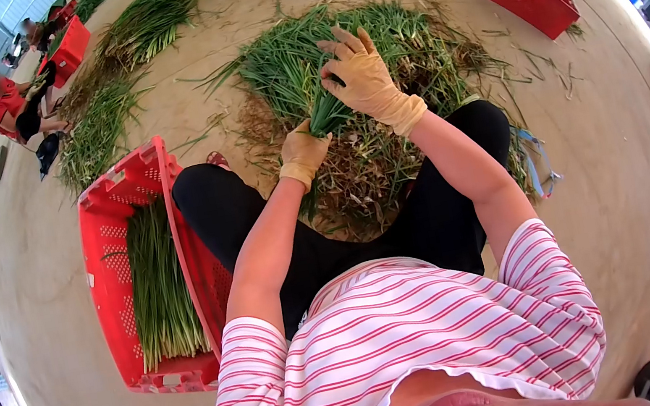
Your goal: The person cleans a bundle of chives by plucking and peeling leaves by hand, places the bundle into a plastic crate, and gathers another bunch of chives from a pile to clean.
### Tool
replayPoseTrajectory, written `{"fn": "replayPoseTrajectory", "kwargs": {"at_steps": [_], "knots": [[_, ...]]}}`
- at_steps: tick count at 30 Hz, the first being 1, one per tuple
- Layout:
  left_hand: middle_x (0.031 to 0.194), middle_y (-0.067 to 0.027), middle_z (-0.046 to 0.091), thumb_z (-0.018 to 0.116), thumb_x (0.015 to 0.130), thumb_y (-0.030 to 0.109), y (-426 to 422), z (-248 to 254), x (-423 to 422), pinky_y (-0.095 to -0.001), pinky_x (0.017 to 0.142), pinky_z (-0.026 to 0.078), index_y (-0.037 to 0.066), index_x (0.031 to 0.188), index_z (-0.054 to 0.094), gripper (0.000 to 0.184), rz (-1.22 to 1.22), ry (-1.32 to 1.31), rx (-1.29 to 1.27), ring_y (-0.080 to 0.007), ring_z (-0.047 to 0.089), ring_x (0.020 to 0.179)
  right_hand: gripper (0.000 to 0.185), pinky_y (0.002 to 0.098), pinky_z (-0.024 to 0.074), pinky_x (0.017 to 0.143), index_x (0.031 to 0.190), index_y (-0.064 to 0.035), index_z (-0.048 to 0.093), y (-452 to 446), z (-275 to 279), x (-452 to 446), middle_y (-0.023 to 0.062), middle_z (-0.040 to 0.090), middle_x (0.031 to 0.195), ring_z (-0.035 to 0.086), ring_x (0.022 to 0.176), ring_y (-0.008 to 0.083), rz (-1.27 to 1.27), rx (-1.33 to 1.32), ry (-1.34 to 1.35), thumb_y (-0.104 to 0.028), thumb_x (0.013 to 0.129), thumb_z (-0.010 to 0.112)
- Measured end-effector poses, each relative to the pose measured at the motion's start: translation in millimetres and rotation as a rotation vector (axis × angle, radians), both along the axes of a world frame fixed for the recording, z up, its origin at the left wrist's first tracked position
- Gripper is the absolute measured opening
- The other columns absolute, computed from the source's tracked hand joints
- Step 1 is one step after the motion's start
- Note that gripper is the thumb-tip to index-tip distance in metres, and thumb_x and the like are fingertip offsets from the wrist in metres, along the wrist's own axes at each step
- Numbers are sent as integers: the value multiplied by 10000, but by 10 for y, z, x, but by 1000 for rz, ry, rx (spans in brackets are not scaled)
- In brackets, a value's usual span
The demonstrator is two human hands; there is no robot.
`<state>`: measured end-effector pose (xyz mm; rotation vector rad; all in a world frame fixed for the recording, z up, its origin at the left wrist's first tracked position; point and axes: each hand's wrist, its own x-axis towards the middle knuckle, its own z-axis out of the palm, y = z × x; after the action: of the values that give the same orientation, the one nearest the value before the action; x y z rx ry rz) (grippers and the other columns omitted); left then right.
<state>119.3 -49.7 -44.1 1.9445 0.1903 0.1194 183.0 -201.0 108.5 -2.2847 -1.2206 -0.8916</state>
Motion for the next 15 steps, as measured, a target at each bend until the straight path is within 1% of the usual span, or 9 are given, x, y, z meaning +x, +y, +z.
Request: {"fn": "replayPoseTrajectory", "kwargs": {"at_steps": [2, 4, 6, 7, 10, 11, 13, 14, 15], "knots": [[1077, -96, 608, 642, 797, 277, -9, 85, -29, -307, 795, 460, -12, 1209, 465, 534, 27, -51, -334, -204, 581, 940, 74, 452, 249, 1019, 732, -132, 585, -6, -4, 5, 30, 567, 1050, 417, 1167, 260, 36, 37, -70, -182, 736, 640], [945, -96, 648, 658, 782, 268, -53, 631, -160, -333, 714, 481, -6, 1108, 549, 440, 2, 181, 361, -200, 610, 814, 97, 442, 274, 993, 746, -126, 590, -49, 168, -28, 17, 578, 1021, 457, 1099, 249, 14, 153, -131, -201, 729, 648], [950, -92, 648, 653, 783, 269, 26, 624, -139, -331, 724, 484, -8, 1093, 556, 427, 24, 131, 216, -199, 615, 822, 259, 399, 340, 896, 674, -93, 598, -109, 318, -20, 9, 613, 826, 546, 836, 216, -6, 359, -201, -337, 746, 645], [956, -89, 648, 648, 784, 270, 64, 610, -118, -329, 733, 486, -10, 1078, 564, 415, 44, 84, 72, -199, 620, 830, 259, 399, 340, 896, 674, -93, 598, -138, 357, -51, 9, 613, 826, 546, 836, 216, -7, 360, -201, -337, 746, 645], [932, -72, 647, 683, 757, 155, 64, 468, -49, -313, 710, 489, -2, 1013, 588, 315, 68, 19, -153, -169, 611, 818, 675, 342, 414, 736, 511, -46, 570, -181, 319, -68, 71, 559, 564, 547, 579, 243, -210, 85, 436, -687, 714, 506], [931, -70, 646, 693, 747, 127, 56, 436, -35, -305, 704, 489, 5, 1002, 593, 300, 50, 9, -251, -160, 608, 815, 724, 343, 444, 660, 610, -25, 616, -159, 206, 6, 97, 585, 612, 572, 591, 260, -209, 33, 575, -734, 684, 490], [924, -64, 641, 707, 733, 95, -10, 287, 10, -300, 702, 487, 12, 1002, 595, 303, 17, -3, -319, -146, 600, 804, 728, 347, 458, 642, 731, -11, 636, -66, 89, -1, 124, 610, 667, 603, 679, 265, -187, 8, 744, -723, 702, 486], [849, -61, 634, 683, 751, 62, -65, 243, 1, -287, 628, 470, 1, 949, 608, 220, 18, -111, -358, -134, 581, 712, 539, 344, 461, 672, 829, -4, 627, -26, 51, -40, 125, 626, 731, 603, 715, 247, -139, 143, 866, -536, 753, 586], [775, -59, 628, 659, 770, 30, -98, 228, -4, -274, 555, 453, -11, 895, 621, 137, 20, -218, -399, -122, 562, 620, 539, 344, 461, 672, 829, -4, 627, 17, -45, -2, 125, 626, 731, 603, 715, 247, -145, 154, 869, -536, 753, 586]]}}
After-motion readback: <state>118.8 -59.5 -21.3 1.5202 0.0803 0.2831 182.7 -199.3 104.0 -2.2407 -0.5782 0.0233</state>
